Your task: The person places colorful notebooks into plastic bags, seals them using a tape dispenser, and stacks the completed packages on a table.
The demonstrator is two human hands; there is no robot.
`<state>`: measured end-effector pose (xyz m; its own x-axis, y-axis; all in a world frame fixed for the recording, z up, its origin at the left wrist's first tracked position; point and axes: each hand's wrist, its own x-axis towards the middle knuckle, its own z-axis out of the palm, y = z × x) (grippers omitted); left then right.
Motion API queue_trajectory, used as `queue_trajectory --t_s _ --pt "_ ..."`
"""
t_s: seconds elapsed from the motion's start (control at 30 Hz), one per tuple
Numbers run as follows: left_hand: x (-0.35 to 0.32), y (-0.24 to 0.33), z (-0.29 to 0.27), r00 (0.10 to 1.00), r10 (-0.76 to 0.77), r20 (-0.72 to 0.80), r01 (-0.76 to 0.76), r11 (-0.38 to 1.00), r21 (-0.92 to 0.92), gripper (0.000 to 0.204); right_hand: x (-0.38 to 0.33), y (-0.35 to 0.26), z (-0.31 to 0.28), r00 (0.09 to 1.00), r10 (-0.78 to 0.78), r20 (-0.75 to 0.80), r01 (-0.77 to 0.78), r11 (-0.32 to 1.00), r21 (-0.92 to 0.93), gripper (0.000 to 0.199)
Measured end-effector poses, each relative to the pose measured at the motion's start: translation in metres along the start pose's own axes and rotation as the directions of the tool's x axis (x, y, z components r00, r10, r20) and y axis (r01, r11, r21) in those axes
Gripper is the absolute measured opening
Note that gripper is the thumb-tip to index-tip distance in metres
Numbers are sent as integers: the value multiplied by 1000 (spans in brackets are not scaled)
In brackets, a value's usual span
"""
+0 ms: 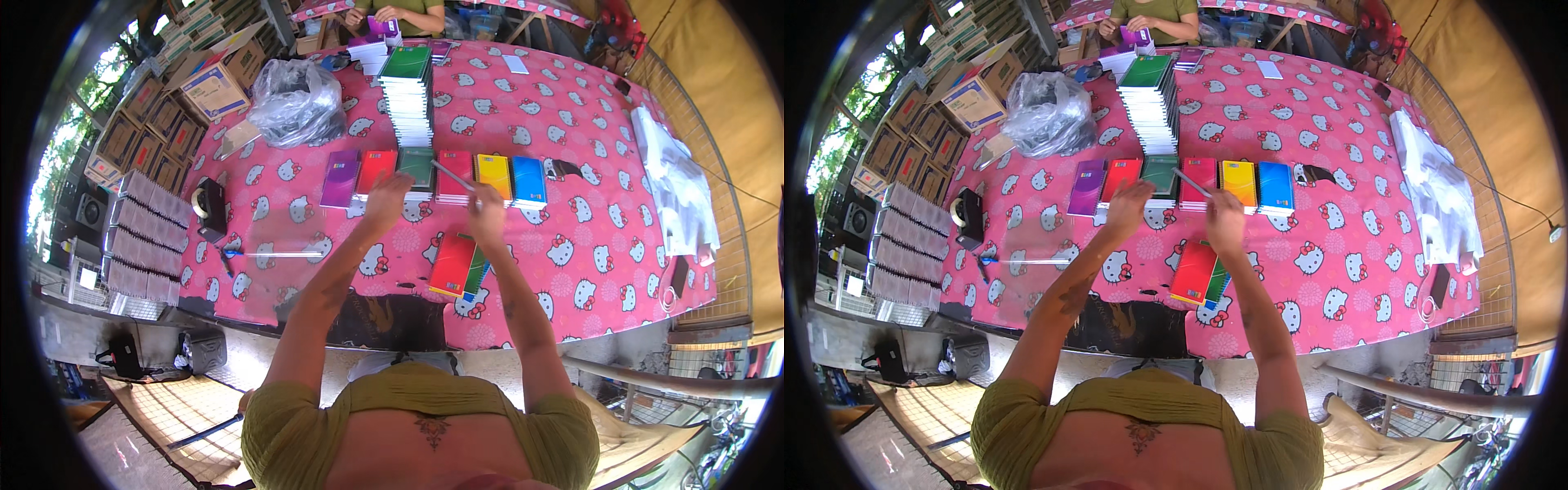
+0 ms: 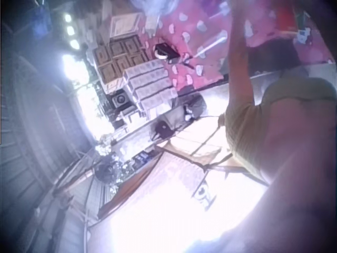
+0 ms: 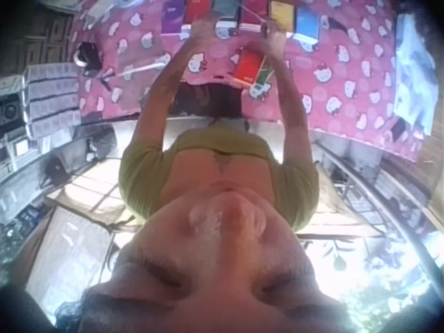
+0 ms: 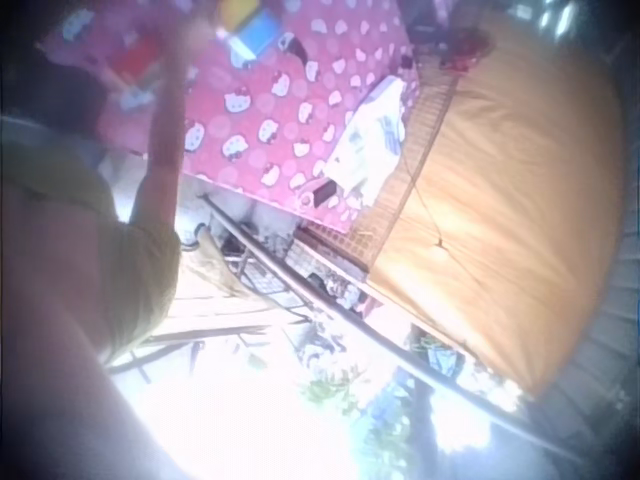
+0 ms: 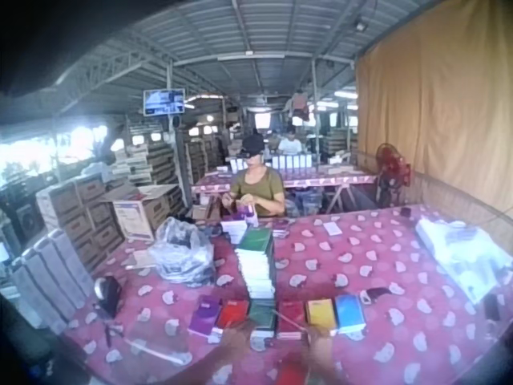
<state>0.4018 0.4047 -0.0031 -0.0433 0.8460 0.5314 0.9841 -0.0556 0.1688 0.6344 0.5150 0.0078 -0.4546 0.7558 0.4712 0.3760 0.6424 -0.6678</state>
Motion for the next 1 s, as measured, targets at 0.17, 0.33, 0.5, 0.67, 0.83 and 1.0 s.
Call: queue_trajectory --t_s 0.17,0.33,0.5,0.67,0.83,1.0 --pt "-17 77 -72 950 -69 -304 -33 947 -318 27 -81 31 -52 974 -112 198 31 927 374 39" --pt "-110 143 -35 972 224 75 -179 906 -384 31 -100 54 -32 960 219 175 -270 891 366 49" --pt "-57 62 -34 1000 -18 -12 16 994 -108 49 -54 5 -18 967 230 106 -253 894 371 38" --pt "-32 -23 -31 994 -7 107 -4 996 94 53 -26 -44 41 774 371 513 -625 317 714 44" --pt "-41 21 -42 923 232 308 -172 963 -209 65 -26 -26 38 635 633 443 -643 115 757 62" --pt "-46 -52 -27 973 -230 34 218 953 212 76 -47 -58 -40 730 634 257 -422 122 898 59"
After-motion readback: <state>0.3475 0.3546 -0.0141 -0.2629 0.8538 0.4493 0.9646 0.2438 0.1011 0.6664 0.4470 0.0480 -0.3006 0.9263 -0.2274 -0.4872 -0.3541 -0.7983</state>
